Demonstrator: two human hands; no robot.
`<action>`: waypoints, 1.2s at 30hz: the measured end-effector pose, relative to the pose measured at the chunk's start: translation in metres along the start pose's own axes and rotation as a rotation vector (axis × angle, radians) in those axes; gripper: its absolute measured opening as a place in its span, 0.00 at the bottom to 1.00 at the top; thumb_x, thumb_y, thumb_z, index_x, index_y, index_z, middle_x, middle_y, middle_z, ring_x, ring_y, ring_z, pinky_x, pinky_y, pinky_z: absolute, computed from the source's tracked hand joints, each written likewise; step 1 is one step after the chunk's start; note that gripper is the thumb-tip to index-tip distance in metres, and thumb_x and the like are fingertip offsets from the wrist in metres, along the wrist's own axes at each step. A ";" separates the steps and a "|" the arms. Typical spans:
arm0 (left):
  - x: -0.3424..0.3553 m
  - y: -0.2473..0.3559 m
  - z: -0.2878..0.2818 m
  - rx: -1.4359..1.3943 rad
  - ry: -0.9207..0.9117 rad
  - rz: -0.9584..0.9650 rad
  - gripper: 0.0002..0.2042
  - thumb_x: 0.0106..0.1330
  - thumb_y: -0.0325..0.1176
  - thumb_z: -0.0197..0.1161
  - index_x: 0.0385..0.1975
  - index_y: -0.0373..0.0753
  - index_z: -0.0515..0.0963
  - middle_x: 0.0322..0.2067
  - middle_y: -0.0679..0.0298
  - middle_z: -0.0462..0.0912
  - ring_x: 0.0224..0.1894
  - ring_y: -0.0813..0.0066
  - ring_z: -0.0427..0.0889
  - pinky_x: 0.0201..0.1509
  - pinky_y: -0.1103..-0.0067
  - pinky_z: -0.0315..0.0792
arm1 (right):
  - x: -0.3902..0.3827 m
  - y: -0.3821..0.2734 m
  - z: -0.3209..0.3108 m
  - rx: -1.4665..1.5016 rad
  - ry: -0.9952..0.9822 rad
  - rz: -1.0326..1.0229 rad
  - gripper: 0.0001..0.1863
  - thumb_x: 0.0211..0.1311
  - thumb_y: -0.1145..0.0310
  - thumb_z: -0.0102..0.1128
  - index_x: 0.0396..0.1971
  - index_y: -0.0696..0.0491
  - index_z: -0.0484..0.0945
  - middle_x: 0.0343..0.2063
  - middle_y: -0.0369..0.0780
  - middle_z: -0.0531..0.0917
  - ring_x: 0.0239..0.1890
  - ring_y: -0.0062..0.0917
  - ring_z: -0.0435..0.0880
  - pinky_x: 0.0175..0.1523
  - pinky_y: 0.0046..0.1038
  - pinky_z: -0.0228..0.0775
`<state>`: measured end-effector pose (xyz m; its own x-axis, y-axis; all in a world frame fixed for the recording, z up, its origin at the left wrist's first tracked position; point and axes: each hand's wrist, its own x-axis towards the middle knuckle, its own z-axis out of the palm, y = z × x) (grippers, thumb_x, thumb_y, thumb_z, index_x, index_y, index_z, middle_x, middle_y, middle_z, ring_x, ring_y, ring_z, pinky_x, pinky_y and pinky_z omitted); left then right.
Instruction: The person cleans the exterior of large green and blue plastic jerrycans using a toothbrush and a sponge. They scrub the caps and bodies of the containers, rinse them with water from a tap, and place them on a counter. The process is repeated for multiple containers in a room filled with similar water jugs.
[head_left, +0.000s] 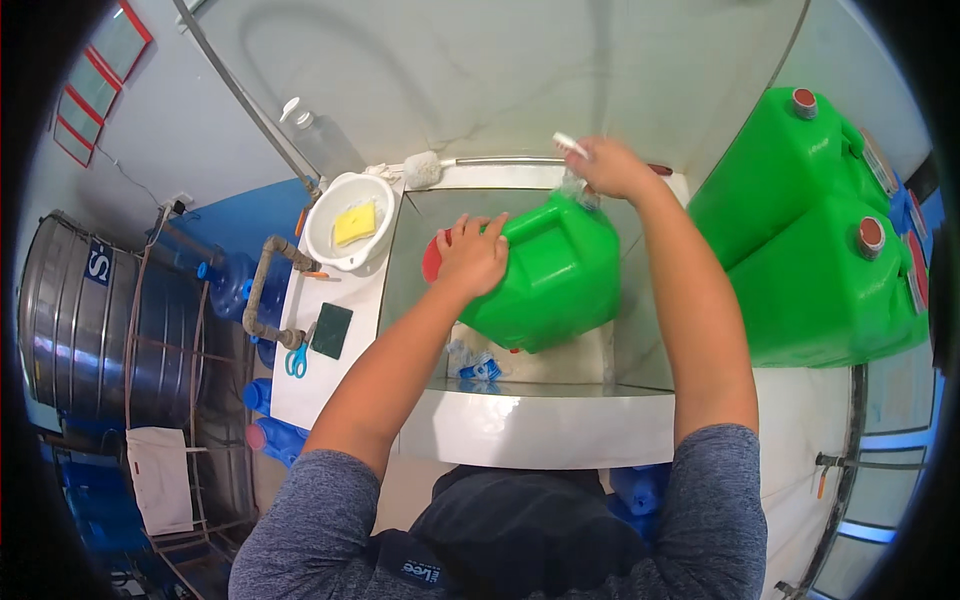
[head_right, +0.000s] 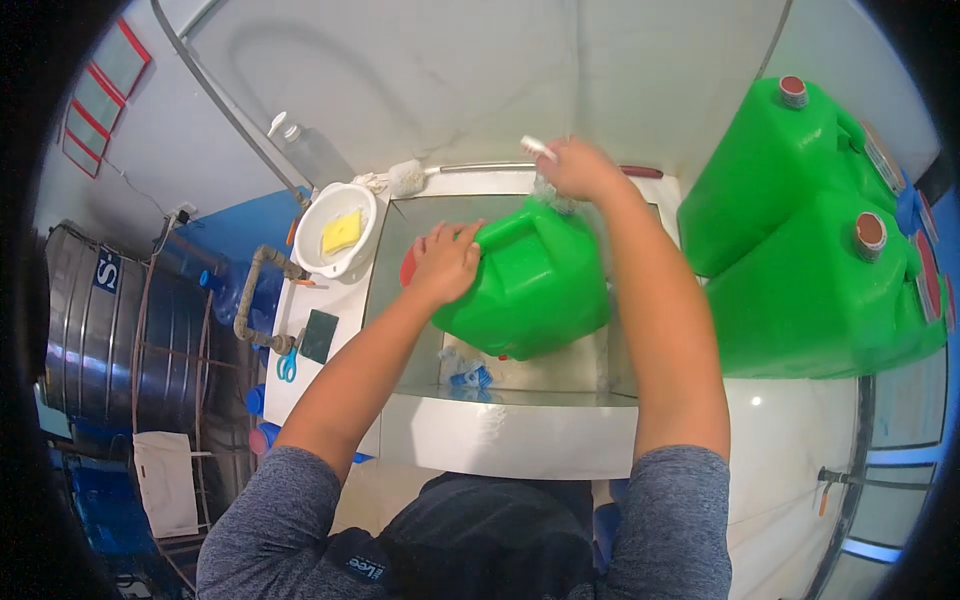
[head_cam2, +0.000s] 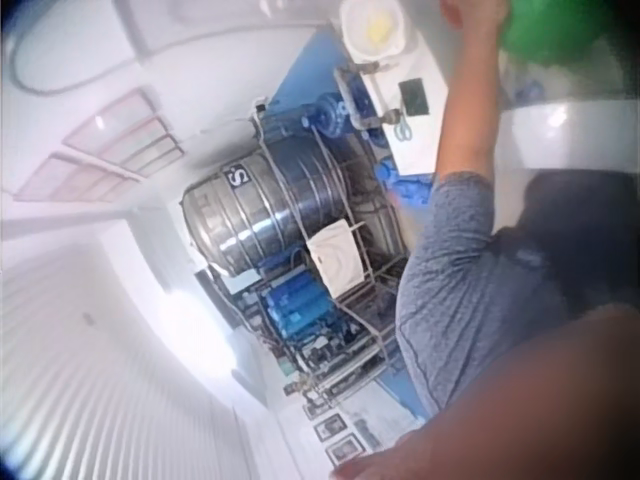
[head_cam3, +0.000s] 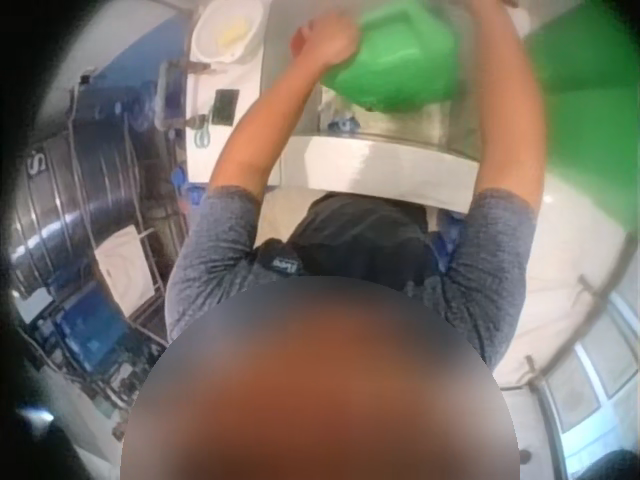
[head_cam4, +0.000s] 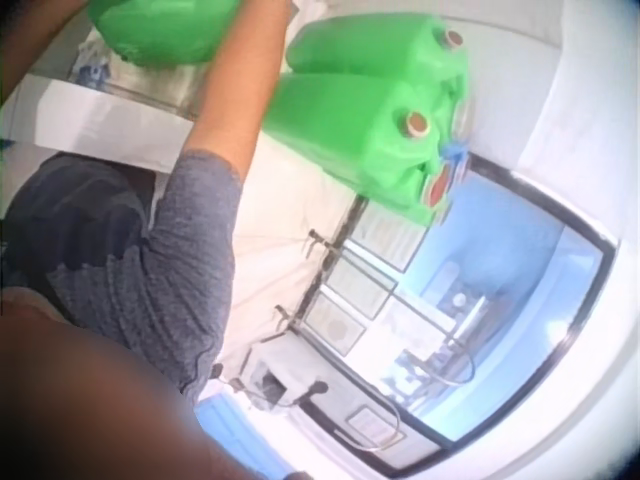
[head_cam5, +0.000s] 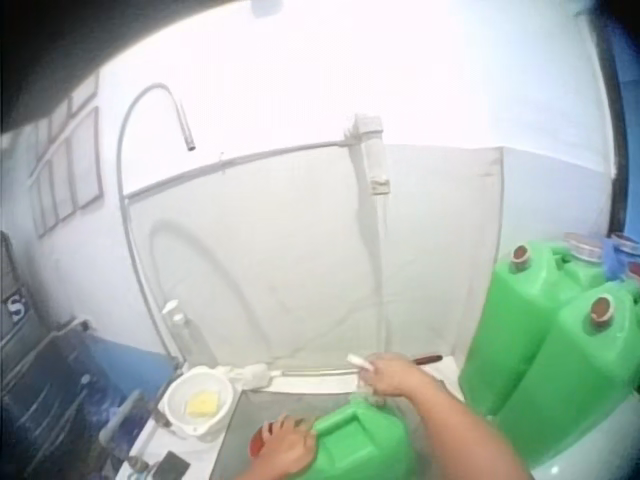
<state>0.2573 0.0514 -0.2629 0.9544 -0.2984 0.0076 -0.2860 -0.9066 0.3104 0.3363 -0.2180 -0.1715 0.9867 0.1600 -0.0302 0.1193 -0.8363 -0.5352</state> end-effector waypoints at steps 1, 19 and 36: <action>-0.001 0.000 -0.001 -0.019 -0.012 -0.027 0.25 0.75 0.46 0.43 0.72 0.53 0.62 0.68 0.57 0.65 0.75 0.47 0.53 0.74 0.41 0.42 | -0.003 -0.002 0.003 -0.137 -0.007 -0.030 0.21 0.68 0.54 0.54 0.53 0.52 0.80 0.46 0.51 0.85 0.50 0.42 0.84 0.55 0.41 0.74; -0.011 0.059 -0.021 0.103 0.031 0.211 0.33 0.70 0.59 0.54 0.71 0.50 0.65 0.74 0.47 0.54 0.77 0.40 0.45 0.72 0.34 0.37 | -0.028 -0.040 -0.020 0.817 -0.144 0.185 0.13 0.70 0.71 0.54 0.52 0.57 0.72 0.38 0.38 0.82 0.31 0.19 0.81 0.36 0.24 0.79; -0.032 0.072 -0.020 -0.419 -0.132 -0.065 0.49 0.59 0.60 0.68 0.66 0.24 0.56 0.64 0.34 0.64 0.65 0.44 0.70 0.64 0.62 0.70 | -0.079 -0.035 0.055 -0.494 0.082 -0.220 0.14 0.58 0.65 0.67 0.41 0.56 0.83 0.38 0.44 0.85 0.41 0.39 0.87 0.42 0.38 0.81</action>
<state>0.2081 0.0009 -0.2221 0.9423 -0.3052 -0.1373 -0.1408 -0.7336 0.6648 0.2483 -0.1726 -0.1969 0.9355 0.3343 0.1146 0.3424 -0.9376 -0.0602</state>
